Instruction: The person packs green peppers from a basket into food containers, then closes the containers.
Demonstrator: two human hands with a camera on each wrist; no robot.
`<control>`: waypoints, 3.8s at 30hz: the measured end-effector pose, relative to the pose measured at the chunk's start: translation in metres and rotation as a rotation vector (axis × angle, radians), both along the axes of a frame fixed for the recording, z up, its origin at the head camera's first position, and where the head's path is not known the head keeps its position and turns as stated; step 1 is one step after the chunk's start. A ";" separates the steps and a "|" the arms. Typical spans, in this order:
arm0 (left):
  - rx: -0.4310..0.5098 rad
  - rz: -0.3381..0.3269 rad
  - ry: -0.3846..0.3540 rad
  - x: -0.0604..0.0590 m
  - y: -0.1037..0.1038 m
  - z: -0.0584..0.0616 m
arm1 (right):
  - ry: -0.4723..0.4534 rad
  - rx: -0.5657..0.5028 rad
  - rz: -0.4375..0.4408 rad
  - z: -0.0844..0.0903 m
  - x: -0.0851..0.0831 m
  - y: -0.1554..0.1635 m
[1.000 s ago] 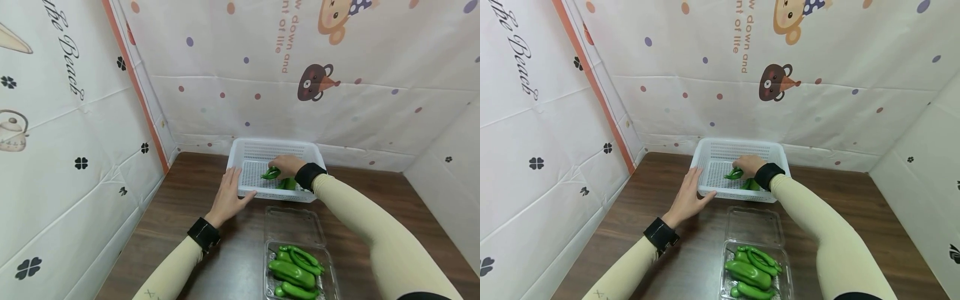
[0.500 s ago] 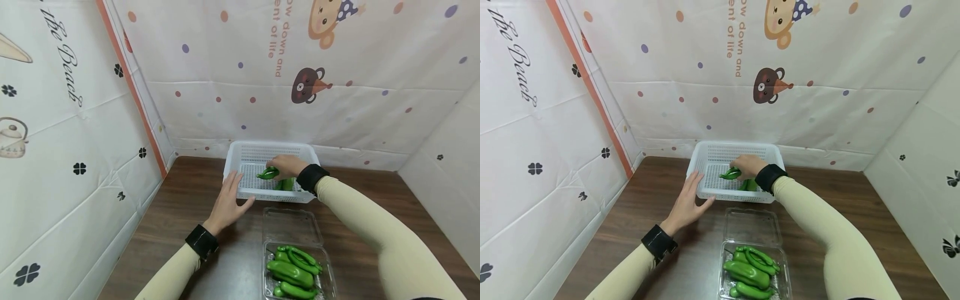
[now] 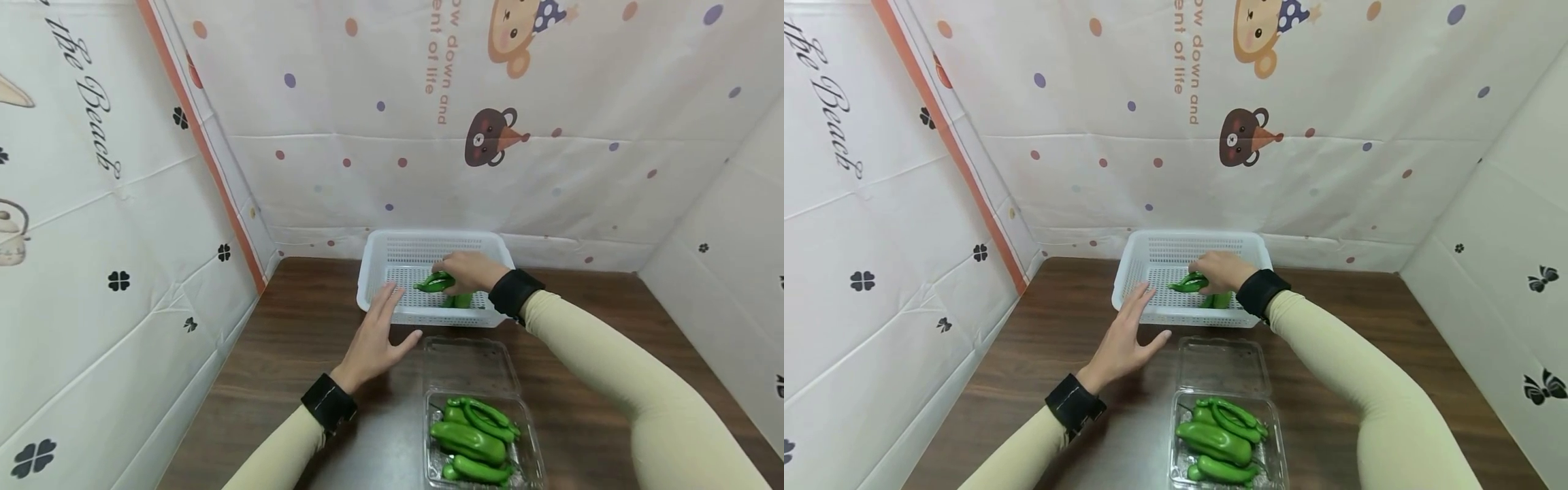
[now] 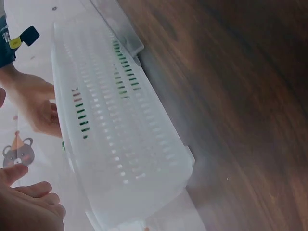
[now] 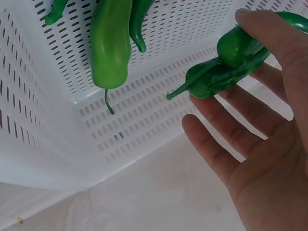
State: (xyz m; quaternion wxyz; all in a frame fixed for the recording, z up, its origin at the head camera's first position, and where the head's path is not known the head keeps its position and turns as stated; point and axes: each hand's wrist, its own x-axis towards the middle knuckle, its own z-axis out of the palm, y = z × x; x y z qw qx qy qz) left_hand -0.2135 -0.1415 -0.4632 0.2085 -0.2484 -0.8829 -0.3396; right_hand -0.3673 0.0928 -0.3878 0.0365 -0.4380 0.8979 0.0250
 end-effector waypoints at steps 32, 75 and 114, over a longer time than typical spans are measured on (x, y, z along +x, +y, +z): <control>-0.037 -0.172 0.009 0.032 0.010 -0.003 | 0.101 -0.068 0.084 0.023 0.054 0.037; -0.007 -0.294 -0.045 0.081 0.015 -0.005 | 0.164 -0.138 0.225 0.015 0.130 0.061; -0.013 -0.377 -0.060 0.103 0.024 -0.018 | 0.116 -0.185 0.198 -0.020 0.213 0.080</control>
